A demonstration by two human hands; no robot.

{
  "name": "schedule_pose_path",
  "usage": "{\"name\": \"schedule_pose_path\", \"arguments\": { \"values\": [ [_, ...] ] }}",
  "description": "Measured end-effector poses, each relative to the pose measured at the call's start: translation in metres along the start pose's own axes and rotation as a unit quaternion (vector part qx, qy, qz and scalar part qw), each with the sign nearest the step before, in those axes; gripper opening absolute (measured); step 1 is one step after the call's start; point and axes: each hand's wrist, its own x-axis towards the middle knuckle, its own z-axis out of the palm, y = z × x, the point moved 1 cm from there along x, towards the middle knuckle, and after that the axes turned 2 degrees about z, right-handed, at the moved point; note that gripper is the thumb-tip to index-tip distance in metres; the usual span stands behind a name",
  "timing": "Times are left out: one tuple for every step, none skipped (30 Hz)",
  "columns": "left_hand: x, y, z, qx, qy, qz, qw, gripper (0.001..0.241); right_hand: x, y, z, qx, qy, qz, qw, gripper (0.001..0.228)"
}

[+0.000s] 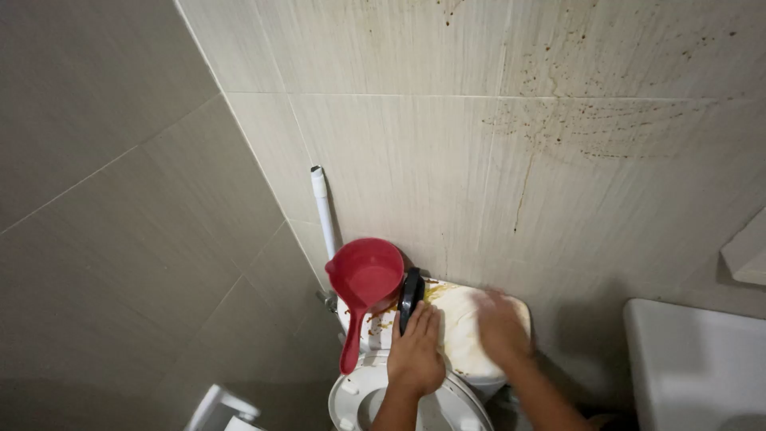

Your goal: The person scrubs the top of a toilet tank with a brush, then pours water from a red scoop onto the tank to rinse it. They refill the scoop at the sink and pour more water onto the tank before placing the scoop and brush on the sink.

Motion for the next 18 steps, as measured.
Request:
{"name": "schedule_pose_path", "arguments": {
  "values": [
    [0.001, -0.002, 0.002, 0.001, 0.0, -0.001, 1.0, 0.079, 0.0, -0.002, -0.008, 0.001, 0.0, -0.001, 1.0, 0.046],
    [0.003, -0.004, 0.004, 0.009, -0.005, -0.001, 1.0, 0.08, 0.001, -0.003, -0.017, -0.01, 0.017, 0.095, 0.995, 0.047],
    [0.004, -0.003, 0.007, 0.015, -0.01, 0.0, 1.0, 0.08, -0.002, -0.001, -0.027, -0.024, 0.033, 0.192, 0.981, 0.048],
    [0.002, -0.001, 0.002, 0.014, -0.011, 0.0, 1.0, 0.08, -0.005, -0.006, -0.019, -0.025, 0.032, 0.192, 0.981, 0.048],
    [0.002, 0.002, -0.003, 0.01, -0.022, -0.007, 1.0, 0.081, -0.007, -0.011, -0.011, -0.004, 0.024, 0.131, 0.991, 0.048],
    [0.001, 0.004, -0.009, 0.006, -0.034, -0.013, 0.999, 0.082, -0.01, -0.017, -0.004, 0.018, 0.015, 0.069, 0.997, 0.049],
    [0.0, 0.005, -0.01, 0.006, -0.035, -0.012, 0.999, 0.082, -0.014, -0.022, 0.004, 0.017, 0.014, 0.071, 0.997, 0.049],
    [0.0, 0.006, -0.011, -0.008, -0.033, -0.023, 0.999, 0.074, -0.018, -0.029, 0.012, 0.051, 0.002, -0.021, 0.998, 0.05],
    [0.0, 0.007, -0.012, -0.022, -0.029, -0.034, 0.999, 0.067, -0.022, -0.035, 0.019, 0.084, -0.009, -0.114, 0.99, 0.052],
    [0.002, 0.002, -0.001, -0.023, -0.029, -0.033, 0.999, 0.067, -0.027, -0.036, 0.009, 0.083, -0.01, -0.113, 0.99, 0.052],
    [0.005, -0.003, 0.01, 0.0, -0.011, -0.014, 1.0, 0.072, -0.03, -0.037, -0.001, 0.098, -0.043, -0.14, 0.984, 0.051],
    [0.007, -0.009, 0.02, 0.023, 0.007, 0.005, 1.0, 0.077, -0.034, -0.039, -0.011, 0.113, -0.076, -0.167, 0.977, 0.05],
    [0.006, -0.007, 0.015, 0.024, 0.007, 0.004, 1.0, 0.077, -0.036, -0.038, -0.017, 0.114, -0.076, -0.168, 0.976, 0.05],
    [0.006, -0.005, 0.01, 0.018, -0.005, -0.004, 1.0, 0.079, -0.038, -0.037, -0.022, 0.078, -0.115, -0.143, 0.98, 0.042],
    [0.004, -0.003, 0.005, 0.011, -0.018, -0.012, 1.0, 0.08, -0.042, -0.034, -0.027, 0.042, -0.155, -0.118, 0.98, 0.036],
    [0.002, 0.0, -0.001, 0.012, -0.02, -0.012, 1.0, 0.08, -0.044, -0.029, -0.031, 0.043, -0.156, -0.118, 0.98, 0.036],
    [0.001, 0.003, -0.007, 0.016, -0.036, -0.016, 0.999, 0.084, -0.044, -0.022, -0.036, 0.053, -0.122, -0.084, 0.988, 0.049],
    [0.0, 0.006, -0.013, 0.02, -0.052, -0.019, 0.998, 0.088, -0.044, -0.015, -0.04, 0.062, -0.087, -0.051, 0.993, 0.063]
  ]
}}
